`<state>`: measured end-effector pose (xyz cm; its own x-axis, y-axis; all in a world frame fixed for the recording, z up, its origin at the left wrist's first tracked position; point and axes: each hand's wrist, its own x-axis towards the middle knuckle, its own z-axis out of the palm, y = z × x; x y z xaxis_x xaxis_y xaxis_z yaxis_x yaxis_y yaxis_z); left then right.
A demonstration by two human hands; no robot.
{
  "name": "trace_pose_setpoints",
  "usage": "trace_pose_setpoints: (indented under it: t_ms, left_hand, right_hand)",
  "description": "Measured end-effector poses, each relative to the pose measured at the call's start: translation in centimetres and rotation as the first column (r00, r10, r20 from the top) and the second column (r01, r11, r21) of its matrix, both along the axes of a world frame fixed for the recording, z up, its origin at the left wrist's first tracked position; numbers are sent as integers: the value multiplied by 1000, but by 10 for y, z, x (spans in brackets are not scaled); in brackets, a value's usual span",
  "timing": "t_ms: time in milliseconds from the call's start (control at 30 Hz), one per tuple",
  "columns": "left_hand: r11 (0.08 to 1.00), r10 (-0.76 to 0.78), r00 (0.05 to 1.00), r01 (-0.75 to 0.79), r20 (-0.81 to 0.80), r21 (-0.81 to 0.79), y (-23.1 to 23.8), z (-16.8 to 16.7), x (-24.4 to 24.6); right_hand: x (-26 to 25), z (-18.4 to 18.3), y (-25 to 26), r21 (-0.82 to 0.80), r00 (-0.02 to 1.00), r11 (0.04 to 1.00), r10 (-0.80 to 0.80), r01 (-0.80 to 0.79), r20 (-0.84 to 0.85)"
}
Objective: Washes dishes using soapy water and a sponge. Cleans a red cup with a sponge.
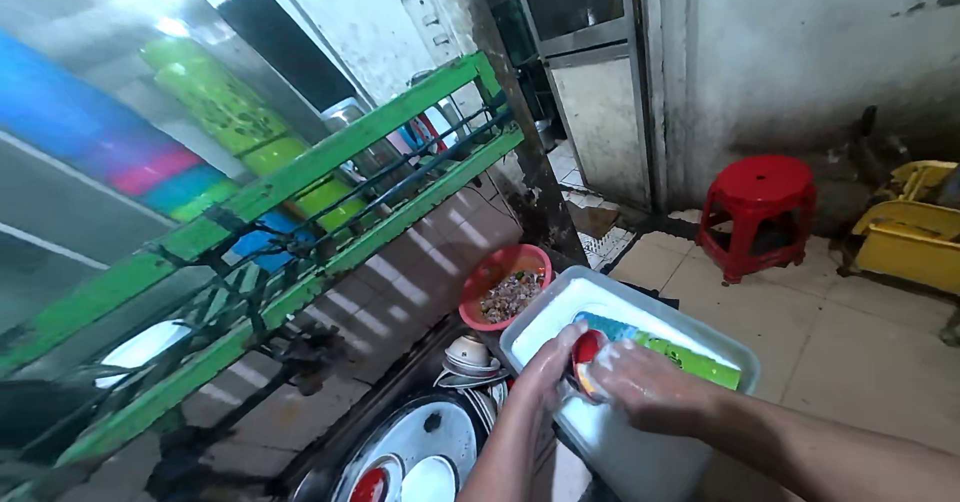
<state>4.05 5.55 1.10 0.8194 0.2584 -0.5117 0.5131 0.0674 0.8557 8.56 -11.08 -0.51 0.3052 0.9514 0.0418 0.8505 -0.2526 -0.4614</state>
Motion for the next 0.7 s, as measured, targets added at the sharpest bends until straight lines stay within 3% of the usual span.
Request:
trace_pose_setpoints:
  t_ms: [100, 167, 233, 300, 367, 433, 467, 533, 600, 667, 700]
  left_hand:
    - [910, 46, 922, -197, 385, 364, -13, -19, -1]
    - [840, 34, 842, -316, 539, 441, -19, -27, -1]
    - [897, 29, 891, -224, 453, 382, -15, -22, -3]
    - [993, 43, 985, -61, 168, 103, -3, -12, -1]
    - [1000, 28, 999, -29, 41, 11, 2, -10, 2]
    - [963, 100, 965, -155, 242, 221, -9, -15, 1]
    - [905, 117, 917, -257, 382, 338, -15, -20, 2]
    - [847, 73, 863, -319, 501, 426, -21, -22, 2]
    - [922, 17, 932, -155, 362, 355, -16, -11, 1]
    - [994, -17, 996, 8, 84, 107, -6, 0, 4]
    - [997, -37, 999, 36, 12, 69, -3, 2, 4]
  right_hand:
    - [8, 23, 16, -24, 931, 973, -228, 231, -285]
    - [6, 32, 23, 14, 872, 940, -310, 340, -378]
    - [0, 21, 16, 70, 941, 964, -231, 255, -248]
    - [-2, -2, 1, 107, 1000, 994, -18, 19, -9]
    - [2, -8, -2, 101, 997, 993, 57, -62, 52]
    - [6, 6, 10, 90, 980, 987, -120, 135, -161]
    - [8, 16, 17, 79, 918, 960, -228, 267, -323]
    - [7, 28, 23, 74, 855, 920, -324, 384, -405]
    - [4, 20, 13, 73, 944, 968, -217, 241, -249]
    - [6, 2, -2, 53, 1000, 999, -1, 2, -20]
    - [7, -1, -3, 43, 999, 998, 48, -48, 8]
